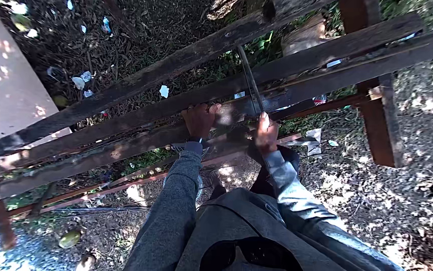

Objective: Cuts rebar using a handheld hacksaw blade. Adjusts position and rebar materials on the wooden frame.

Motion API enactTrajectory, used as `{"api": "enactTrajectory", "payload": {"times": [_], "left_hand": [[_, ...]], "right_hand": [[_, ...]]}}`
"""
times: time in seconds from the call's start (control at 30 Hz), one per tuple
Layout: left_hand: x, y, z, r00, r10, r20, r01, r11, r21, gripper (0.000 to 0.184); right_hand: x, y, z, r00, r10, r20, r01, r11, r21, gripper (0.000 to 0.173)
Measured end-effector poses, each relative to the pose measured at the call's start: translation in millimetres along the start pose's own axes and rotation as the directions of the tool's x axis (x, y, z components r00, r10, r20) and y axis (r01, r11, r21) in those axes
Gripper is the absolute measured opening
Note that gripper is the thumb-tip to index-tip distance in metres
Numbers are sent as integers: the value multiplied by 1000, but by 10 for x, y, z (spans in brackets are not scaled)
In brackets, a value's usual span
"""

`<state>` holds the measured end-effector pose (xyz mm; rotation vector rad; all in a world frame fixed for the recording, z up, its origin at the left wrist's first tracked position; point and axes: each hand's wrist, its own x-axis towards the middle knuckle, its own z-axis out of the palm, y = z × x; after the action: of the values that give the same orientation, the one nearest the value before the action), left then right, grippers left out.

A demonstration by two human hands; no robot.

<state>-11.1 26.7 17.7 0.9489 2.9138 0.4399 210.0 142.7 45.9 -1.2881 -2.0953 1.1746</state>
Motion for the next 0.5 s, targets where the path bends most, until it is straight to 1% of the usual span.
{"api": "enactTrajectory", "payload": {"times": [0.07,0.13,0.2,0.3,0.37,0.43,0.5], "left_hand": [[13,3,-20,1000,2,-10,-2,1000,7,70],[-6,19,-40,1000,2,-11,-2,1000,10,72],[7,17,-50,1000,0,-9,0,1000,7,73],[-4,13,-51,1000,6,-2,-6,1000,-2,73],[-7,2,-43,1000,6,-9,-6,1000,-13,73],[-9,6,-39,1000,4,-14,-4,1000,-12,72],[5,5,-32,1000,5,-13,-5,1000,-1,71]], "right_hand": [[231,-65,131,1000,19,-6,-19,1000,5,72],[178,-23,89,1000,-4,2,4,999,42,71],[-64,147,8,999,-48,-5,48,995,88,66],[-709,473,-210,998,-62,-24,66,969,238,61],[-1006,446,-383,998,-53,-21,57,954,293,58],[-956,284,-440,999,-51,-18,54,967,248,58],[-575,160,-282,998,-54,-17,56,988,142,61]]}}
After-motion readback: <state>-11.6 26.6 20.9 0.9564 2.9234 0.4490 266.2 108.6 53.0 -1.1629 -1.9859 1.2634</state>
